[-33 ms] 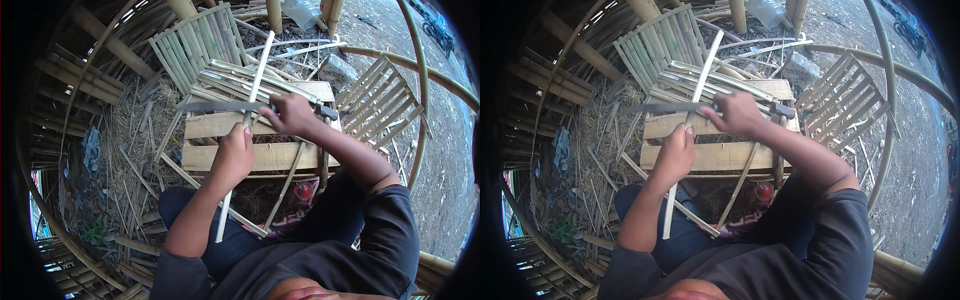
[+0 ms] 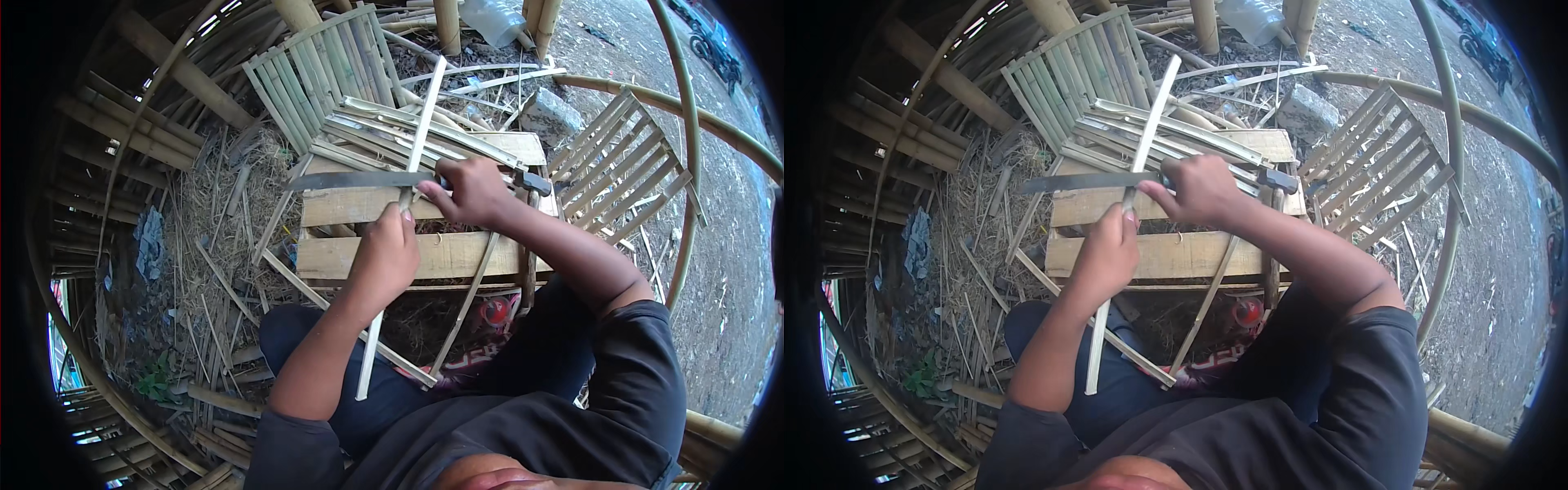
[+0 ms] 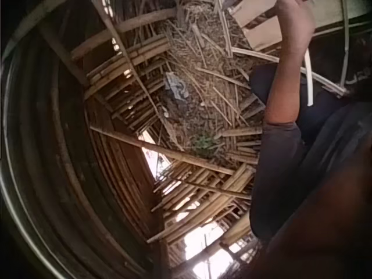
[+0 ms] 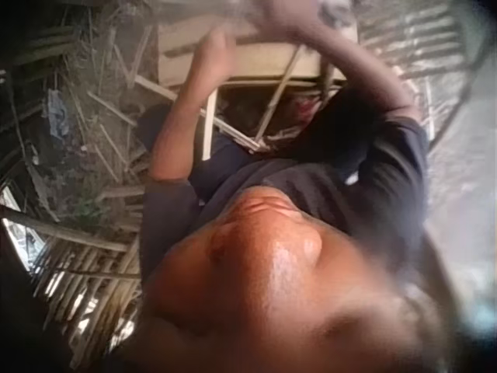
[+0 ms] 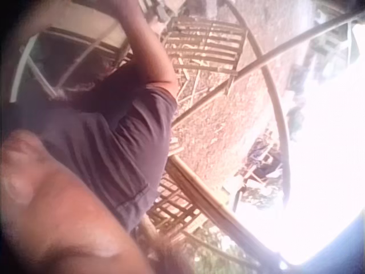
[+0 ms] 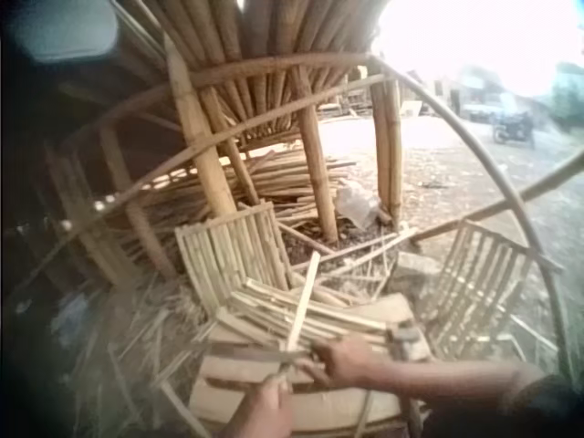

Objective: The person scrapes a thin strip of bamboo using a machete while sitting in a bamboo structure, then picks up a red plastic cup and sets it on a wooden crate.

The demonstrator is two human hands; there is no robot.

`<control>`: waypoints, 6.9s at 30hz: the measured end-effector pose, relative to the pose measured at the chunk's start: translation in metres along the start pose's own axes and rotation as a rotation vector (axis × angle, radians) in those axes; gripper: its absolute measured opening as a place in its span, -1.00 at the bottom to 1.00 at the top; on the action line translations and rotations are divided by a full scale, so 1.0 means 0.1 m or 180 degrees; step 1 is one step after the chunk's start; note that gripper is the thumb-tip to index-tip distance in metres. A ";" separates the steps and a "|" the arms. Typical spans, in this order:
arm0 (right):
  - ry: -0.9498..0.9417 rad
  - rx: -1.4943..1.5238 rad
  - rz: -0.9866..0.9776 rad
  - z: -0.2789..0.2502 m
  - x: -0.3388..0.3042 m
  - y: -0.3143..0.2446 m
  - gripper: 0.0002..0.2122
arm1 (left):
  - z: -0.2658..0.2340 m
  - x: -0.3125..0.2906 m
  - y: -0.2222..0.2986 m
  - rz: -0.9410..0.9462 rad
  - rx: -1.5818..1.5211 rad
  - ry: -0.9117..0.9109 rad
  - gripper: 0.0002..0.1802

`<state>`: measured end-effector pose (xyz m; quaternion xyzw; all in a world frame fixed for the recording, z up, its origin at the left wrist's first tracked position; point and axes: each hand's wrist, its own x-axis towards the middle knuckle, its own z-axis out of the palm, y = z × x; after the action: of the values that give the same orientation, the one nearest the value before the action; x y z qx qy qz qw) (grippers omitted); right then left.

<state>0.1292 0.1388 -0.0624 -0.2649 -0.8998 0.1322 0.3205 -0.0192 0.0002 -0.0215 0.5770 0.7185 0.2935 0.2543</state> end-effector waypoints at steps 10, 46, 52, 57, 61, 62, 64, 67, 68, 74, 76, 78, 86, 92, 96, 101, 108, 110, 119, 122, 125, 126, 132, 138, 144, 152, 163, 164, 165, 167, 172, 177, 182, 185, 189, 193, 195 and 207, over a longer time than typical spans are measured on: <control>0.0174 -0.0224 -0.0266 0.28 0.09 0.42 -0.55 | 0.04 0.05 0.05 0.0016 0.0410 0.0099 -0.72; 0.0183 0.0155 -0.0429 0.24 0.10 0.51 -0.57 | -0.09 0.01 0.20 -0.1499 -0.3047 -0.0895 -0.82; 0.0087 -0.0614 0.0584 0.16 0.33 0.82 -0.41 | -0.21 -0.05 0.25 -0.1511 -0.3259 -0.1044 -0.82; 0.0059 -0.1190 0.3224 -0.33 0.11 2.00 -0.30 | -0.17 -0.30 0.51 -0.1445 -0.3234 -0.2100 -0.81; 0.0559 -0.0599 0.3500 -0.30 0.30 1.81 -0.24 | -0.07 -0.06 0.12 -0.1459 -0.2166 -0.0826 -0.79; 0.0624 -0.0326 0.3150 -0.27 0.34 1.61 -0.21 | -0.10 0.01 0.06 -0.1302 -0.1856 -0.0632 -0.77; 0.0413 0.0142 0.2365 -0.19 0.37 1.09 -0.26 | -0.24 0.10 0.11 -0.1455 -0.2194 -0.0667 -0.75; -0.0050 0.0347 0.1048 -0.08 0.26 0.37 -0.49 | -0.21 0.14 0.13 -0.1464 -0.2193 -0.0482 -0.75; -0.0054 0.0380 0.0635 -0.05 0.18 0.22 -0.52 | -0.19 0.15 0.14 -0.1478 -0.2193 -0.0497 -0.75; -0.0151 0.0458 0.0016 0.22 -0.03 0.11 -0.65 | -0.04 0.11 -0.03 -0.0876 -0.1525 -0.0653 -0.75; -0.0094 0.0321 -0.0200 0.28 -0.01 0.22 -0.64 | 0.00 0.10 -0.08 -0.0544 -0.1138 -0.0385 -0.67; 0.0051 0.0187 -0.0368 0.33 0.02 0.32 -0.63 | 0.02 0.11 -0.09 -0.0656 -0.1213 -0.0368 -0.70; -0.0003 -0.0713 0.2964 0.02 0.23 1.57 -0.25 | 0.10 -0.27 0.35 -0.1133 -0.2286 -0.1418 -0.71; 0.0460 0.0129 0.1722 -0.09 0.27 1.01 -0.36 | -0.09 0.11 0.10 -0.1538 -0.2018 -0.0652 -0.69; -0.0175 0.0800 0.0535 0.03 0.15 0.35 -0.58 | -0.12 0.18 0.10 -0.1529 -0.2419 -0.0588 -0.70; -0.0239 0.0657 -0.0263 0.23 -0.04 0.27 -0.59 | 0.05 0.12 -0.01 -0.0882 -0.1828 -0.0384 -0.75; 0.0269 0.0129 -0.0833 0.42 0.06 0.58 -0.53 | 0.12 0.14 -0.12 -0.0514 -0.1645 -0.0266 -0.79; 0.0397 0.0031 -0.0909 0.41 0.11 0.61 -0.56 | 0.08 0.14 -0.10 -0.0511 -0.1741 -0.0240 -0.79; 0.0392 -0.0548 0.1246 0.14 0.41 1.07 -0.63 | -0.10 -0.03 0.27 -0.0749 -0.2250 -0.0928 -0.80; 0.0015 -0.0923 0.2932 -0.44 0.23 1.73 -0.47 | 0.15 -0.46 0.44 -0.0453 -0.2720 -0.1785 -0.84; 0.0245 -0.0618 0.3499 -0.36 0.12 1.89 -0.32 | 0.10 -0.17 0.01 -0.0960 -0.2056 -0.0818 -0.79; 0.0356 -0.0532 0.3710 -0.37 0.20 1.91 -0.24 | 0.12 -0.03 -0.14 -0.0528 -0.1395 -0.0147 -0.78; 0.0577 0.0829 0.1516 -0.14 0.32 0.70 -0.39 | -0.31 0.20 0.12 -0.1255 -0.2386 -0.0360 -0.81; -0.0266 0.1164 0.0182 -0.10 0.02 -0.16 -0.58 | -0.24 0.13 0.17 -0.0951 -0.2875 -0.1011 -0.63; -0.0220 0.0203 -0.0309 -0.01 -0.03 -0.04 -0.52 | -0.13 0.11 0.08 -0.0867 -0.2859 -0.1286 -0.72; 0.0106 -0.0164 -0.0535 0.18 0.09 0.20 -0.54 | -0.20 0.14 0.19 -0.1006 -0.3076 -0.0747 -0.89; 0.0284 -0.0552 0.0384 0.14 0.18 0.40 -0.51 | -0.11 0.29 0.07 -0.1595 -0.4362 -0.1176 -0.76; 0.0285 -0.0540 0.0369 0.15 0.17 0.35 -0.51 | -0.12 0.26 0.08 -0.1592 -0.4362 -0.1155 -0.76; 0.0272 -0.0382 0.0449 0.16 0.15 0.29 -0.51 | -0.15 0.24 0.10 -0.1632 -0.4508 -0.1326 -0.77; 0.0095 -0.0309 0.0599 0.15 0.11 0.21 -0.54 | -0.13 0.19 0.13 -0.1612 -0.4528 -0.1477 -0.68; 0.0057 -0.0177 0.0038 0.19 0.09 0.23 -0.61 | -0.07 0.09 0.14 -0.1482 -0.3654 -0.1058 -0.71; 0.0222 -0.0350 0.0215 0.24 0.19 0.30 -0.62 | -0.07 0.14 0.14 -0.1489 -0.3461 -0.0853 -0.77; 0.0304 -0.0352 -0.0160 0.11 0.18 0.53 -0.59 | -0.02 -0.01 0.35 -0.1517 -0.3217 -0.0925 -0.79; 0.0108 -0.0533 -0.0111 0.14 0.12 0.20 -0.57 | -0.08 0.08 0.27 -0.1546 -0.3287 -0.0767 -0.81; 0.0523 -0.0350 -0.0145 0.14 0.14 0.60 -0.54 | 0.01 0.01 0.33 -0.1419 -0.3150 -0.0785 -0.78; 0.0181 -0.0243 -0.0382 0.17 0.10 0.30 -0.54 | -0.07 0.06 0.28 -0.1434 -0.3039 -0.0665 -0.78; 0.0478 -0.0126 -0.0364 0.13 0.11 0.61 -0.55 | 0.01 0.03 0.37 -0.1222 -0.3249 -0.0954 -0.79; 0.0263 -0.0305 -0.0323 0.14 0.13 0.37 -0.53 | 0.00 0.09 0.35 -0.1305 -0.2995 -0.0622 -0.81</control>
<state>0.1265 0.1759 -0.0813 -0.2392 -0.9034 0.0615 0.3506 0.0026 0.0144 0.0036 0.2725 0.5800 0.4737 0.6041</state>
